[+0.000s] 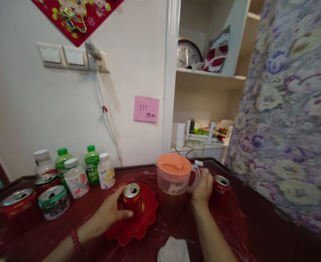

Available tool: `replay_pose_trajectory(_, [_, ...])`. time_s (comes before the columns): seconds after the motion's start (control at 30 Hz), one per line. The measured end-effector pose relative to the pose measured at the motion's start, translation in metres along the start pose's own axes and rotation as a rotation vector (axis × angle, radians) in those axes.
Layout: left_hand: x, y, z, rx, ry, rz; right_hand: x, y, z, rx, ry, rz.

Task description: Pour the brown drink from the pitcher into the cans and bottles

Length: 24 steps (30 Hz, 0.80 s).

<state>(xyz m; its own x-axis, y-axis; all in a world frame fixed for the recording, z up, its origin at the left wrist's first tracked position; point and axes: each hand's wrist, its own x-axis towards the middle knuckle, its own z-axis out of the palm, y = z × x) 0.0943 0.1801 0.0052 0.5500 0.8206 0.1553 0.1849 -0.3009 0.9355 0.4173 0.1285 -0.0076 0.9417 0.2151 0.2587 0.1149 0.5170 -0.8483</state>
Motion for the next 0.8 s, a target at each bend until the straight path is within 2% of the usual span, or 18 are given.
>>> replay_pose_trajectory(0.07, [0.001, -0.002, -0.003, 0.010, -0.021, -0.006, 0.012, -0.016, -0.004, 0.005, 0.099, -0.093])
replay_pose_trajectory(0.17, [0.003, -0.003, -0.012, -0.014, -0.026, -0.021, 0.022, -0.059, -0.008, 0.045, 0.201, -0.249])
replay_pose_trajectory(0.23, [0.004, 0.003, -0.020, -0.056, 0.001, -0.023, 0.015, -0.097, -0.008, 0.104, 0.228, -0.383])
replay_pose_trajectory(0.27, [0.004, 0.009, -0.024, -0.082, 0.025, -0.016, 0.006, -0.116, -0.007, 0.172, 0.221, -0.502])
replay_pose_trajectory(0.33, [0.002, 0.026, -0.033, -0.139, 0.111, 0.007, -0.021, -0.149, -0.002, 0.225, 0.056, -0.606])
replay_pose_trajectory(0.4, [-0.003, 0.048, -0.039, -0.216, 0.238, 0.032, -0.053, -0.166, 0.006, 0.175, -0.142, -0.582])
replay_pose_trajectory(0.47, [-0.009, 0.070, -0.044, -0.320, 0.380, 0.061, -0.082, -0.163, 0.015, -0.007, -0.472, -0.509])
replay_pose_trajectory(0.57, [-0.020, 0.097, -0.051, -0.488, 0.553, 0.108, -0.107, -0.134, 0.030, -0.267, -0.955, -0.344])
replay_pose_trajectory(0.67, [-0.031, 0.116, -0.058, -0.608, 0.660, 0.154, -0.118, -0.100, 0.042, -0.571, -1.154, -0.276])
replay_pose_trajectory(0.8, [-0.043, 0.134, -0.061, -0.679, 0.726, 0.233, -0.128, -0.078, 0.050, -0.845, -1.295, -0.140])
